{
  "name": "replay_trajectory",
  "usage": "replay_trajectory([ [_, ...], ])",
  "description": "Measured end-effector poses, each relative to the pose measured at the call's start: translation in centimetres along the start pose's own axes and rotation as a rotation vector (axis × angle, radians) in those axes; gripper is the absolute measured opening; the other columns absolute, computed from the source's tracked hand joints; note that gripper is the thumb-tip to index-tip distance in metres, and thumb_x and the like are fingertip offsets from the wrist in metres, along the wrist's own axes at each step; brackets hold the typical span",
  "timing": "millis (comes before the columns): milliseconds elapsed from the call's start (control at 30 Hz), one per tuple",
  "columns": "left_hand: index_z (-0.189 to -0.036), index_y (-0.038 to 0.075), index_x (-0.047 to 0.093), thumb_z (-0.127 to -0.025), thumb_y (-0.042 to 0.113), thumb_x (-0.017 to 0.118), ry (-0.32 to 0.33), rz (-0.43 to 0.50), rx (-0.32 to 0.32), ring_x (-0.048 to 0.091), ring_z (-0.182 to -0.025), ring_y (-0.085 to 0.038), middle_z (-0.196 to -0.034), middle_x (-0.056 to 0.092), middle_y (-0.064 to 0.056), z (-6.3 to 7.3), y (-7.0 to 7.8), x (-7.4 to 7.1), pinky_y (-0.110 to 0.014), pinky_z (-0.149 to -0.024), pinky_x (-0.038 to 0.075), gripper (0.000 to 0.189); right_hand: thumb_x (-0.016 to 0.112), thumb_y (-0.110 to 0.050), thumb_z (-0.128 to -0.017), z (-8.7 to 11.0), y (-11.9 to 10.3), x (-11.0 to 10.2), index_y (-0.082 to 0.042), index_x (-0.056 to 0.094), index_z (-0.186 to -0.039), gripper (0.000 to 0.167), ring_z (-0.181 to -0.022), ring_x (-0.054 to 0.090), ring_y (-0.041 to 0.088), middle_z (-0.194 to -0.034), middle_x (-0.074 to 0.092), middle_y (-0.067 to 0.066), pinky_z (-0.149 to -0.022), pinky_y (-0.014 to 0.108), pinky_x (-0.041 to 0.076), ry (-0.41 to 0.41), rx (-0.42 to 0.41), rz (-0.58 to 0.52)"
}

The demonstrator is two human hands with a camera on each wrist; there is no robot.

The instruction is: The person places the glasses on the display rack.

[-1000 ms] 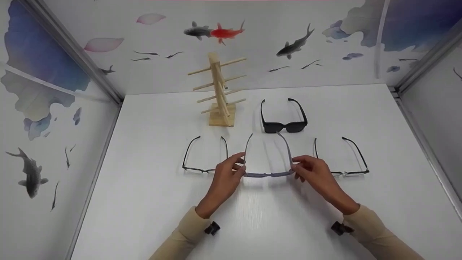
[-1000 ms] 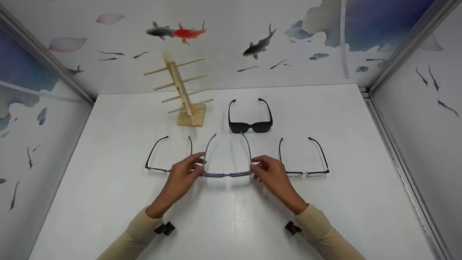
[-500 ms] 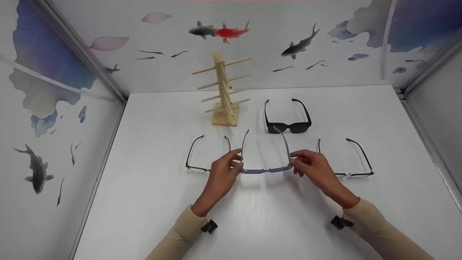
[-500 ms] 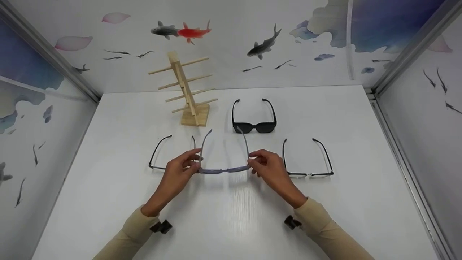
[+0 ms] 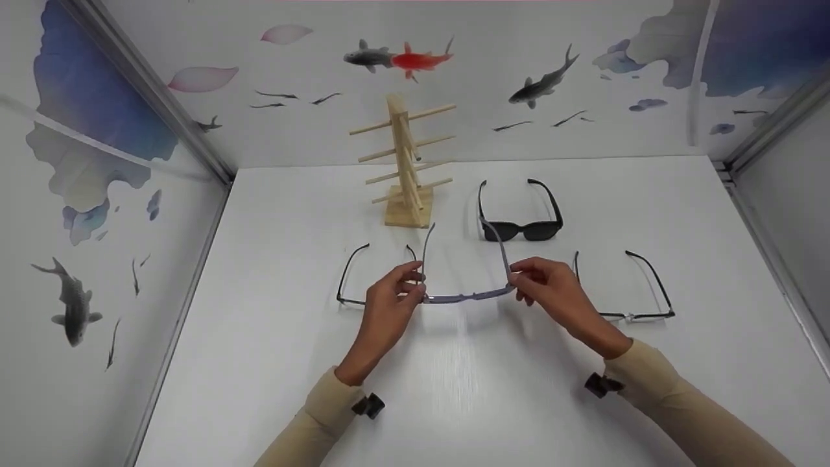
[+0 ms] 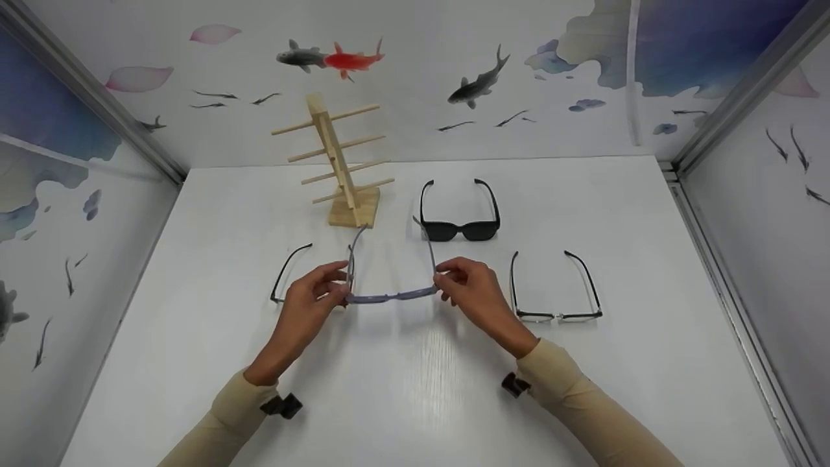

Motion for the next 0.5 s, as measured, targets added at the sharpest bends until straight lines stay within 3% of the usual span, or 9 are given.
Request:
replay_trajectory([
  [100,-0.147,-0.002,0.064,-0.106,-0.003,0.069,0.013,0.011,-0.007,0.076,-0.105,-0.029,-0.125,0.073,-0.016,0.0,0.0,-0.4,-0.03,-0.089,0.066,0.042,0.071,-0.012,-0.107,-0.4,-0.3,0.2,0.009,0.071,-0.13,0.031,-0.082,0.07,0.022,-0.099,0.076,0.018,-0.071,0.024,0.06,-0.005,0.008,-0.001],
  [300,-0.149,-0.001,0.064,-0.106,-0.002,0.069,0.037,0.012,-0.027,0.076,-0.106,-0.03,-0.127,0.073,-0.017,-0.2,-0.4,-1.2,-0.044,-0.091,0.068,0.043,0.071,-0.012,-0.107,-1.4,-1.0,0.7,0.007,0.073,-0.127,0.028,-0.082,0.07,0.02,-0.098,0.075,0.016,-0.071,0.024,0.06,-0.004,-0.013,0.006],
  [500,-0.151,-0.001,0.062,-0.107,0.001,0.068,0.044,-0.012,-0.036,0.077,-0.107,-0.028,-0.131,0.073,-0.022,-0.7,-1.0,-2.0,-0.035,-0.092,0.066,0.044,0.07,-0.012,-0.108,-2.4,-1.4,1.2,0.007,0.074,-0.125,0.025,-0.082,0.07,0.019,-0.1,0.074,0.021,-0.072,0.024,0.061,-0.004,-0.042,-0.009],
])
Point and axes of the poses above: each hand's wrist, its own z-axis away from the middle knuckle, its own x-axis out of the palm, y = z × x, the point moved 10 cm from there along -z, towards the middle knuckle
